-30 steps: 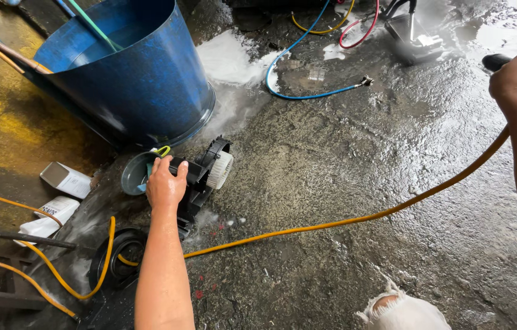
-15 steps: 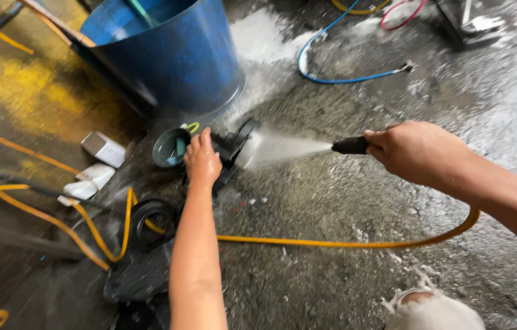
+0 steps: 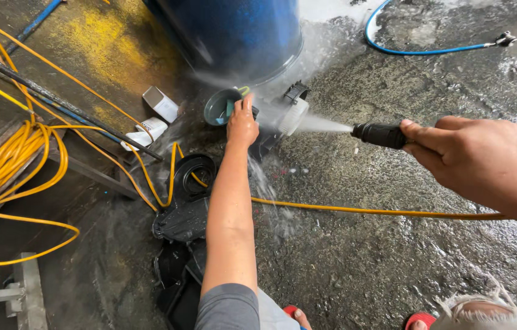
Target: The person uses a high-pressure water spray to clean several black plastic components and a metal radiator-like part on a wet concrete floor. They reposition the items to ensure thorough rinsing of all surfaces.
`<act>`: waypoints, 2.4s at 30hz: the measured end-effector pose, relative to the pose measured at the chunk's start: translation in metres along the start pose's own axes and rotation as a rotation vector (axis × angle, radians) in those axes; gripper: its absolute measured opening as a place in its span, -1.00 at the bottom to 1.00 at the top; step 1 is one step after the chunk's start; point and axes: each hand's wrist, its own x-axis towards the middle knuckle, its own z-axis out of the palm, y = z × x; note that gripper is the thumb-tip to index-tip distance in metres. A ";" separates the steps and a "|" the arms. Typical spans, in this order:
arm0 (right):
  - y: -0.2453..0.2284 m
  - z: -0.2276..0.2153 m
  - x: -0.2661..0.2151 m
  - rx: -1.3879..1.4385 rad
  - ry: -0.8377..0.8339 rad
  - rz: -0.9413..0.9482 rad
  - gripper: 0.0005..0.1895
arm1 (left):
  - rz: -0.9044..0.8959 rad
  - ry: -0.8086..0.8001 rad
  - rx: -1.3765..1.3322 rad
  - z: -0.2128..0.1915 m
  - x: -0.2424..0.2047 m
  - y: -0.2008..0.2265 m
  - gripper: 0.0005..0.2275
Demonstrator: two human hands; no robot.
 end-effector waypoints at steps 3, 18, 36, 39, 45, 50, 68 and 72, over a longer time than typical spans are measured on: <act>-0.004 0.001 0.000 0.024 0.043 -0.042 -0.51 | -0.043 -0.068 -0.031 -0.011 -0.004 -0.005 -0.24; -0.073 -0.020 0.028 0.228 -0.249 -0.024 -0.54 | -0.223 -0.352 -0.089 -0.038 -0.008 0.013 -0.13; -0.082 0.012 0.039 0.244 -0.215 -0.096 -0.48 | -0.247 -0.340 -0.092 -0.046 -0.007 0.012 -0.11; -0.086 0.019 0.040 0.281 -0.189 -0.081 -0.51 | -0.256 -0.337 -0.091 -0.045 -0.005 0.010 -0.12; -0.089 0.022 0.045 0.273 -0.255 -0.025 -0.55 | -0.251 -0.316 -0.089 -0.046 -0.003 0.006 -0.12; -0.088 0.022 0.060 0.239 -0.391 0.085 -0.55 | -0.269 -0.334 -0.077 -0.049 -0.002 0.009 -0.10; -0.081 0.052 0.091 0.284 -0.215 0.073 -0.59 | -0.250 -0.329 -0.101 -0.050 -0.006 0.010 -0.11; -0.080 0.046 0.092 0.290 -0.283 0.049 -0.62 | -0.249 -0.317 -0.096 -0.047 -0.003 0.011 -0.12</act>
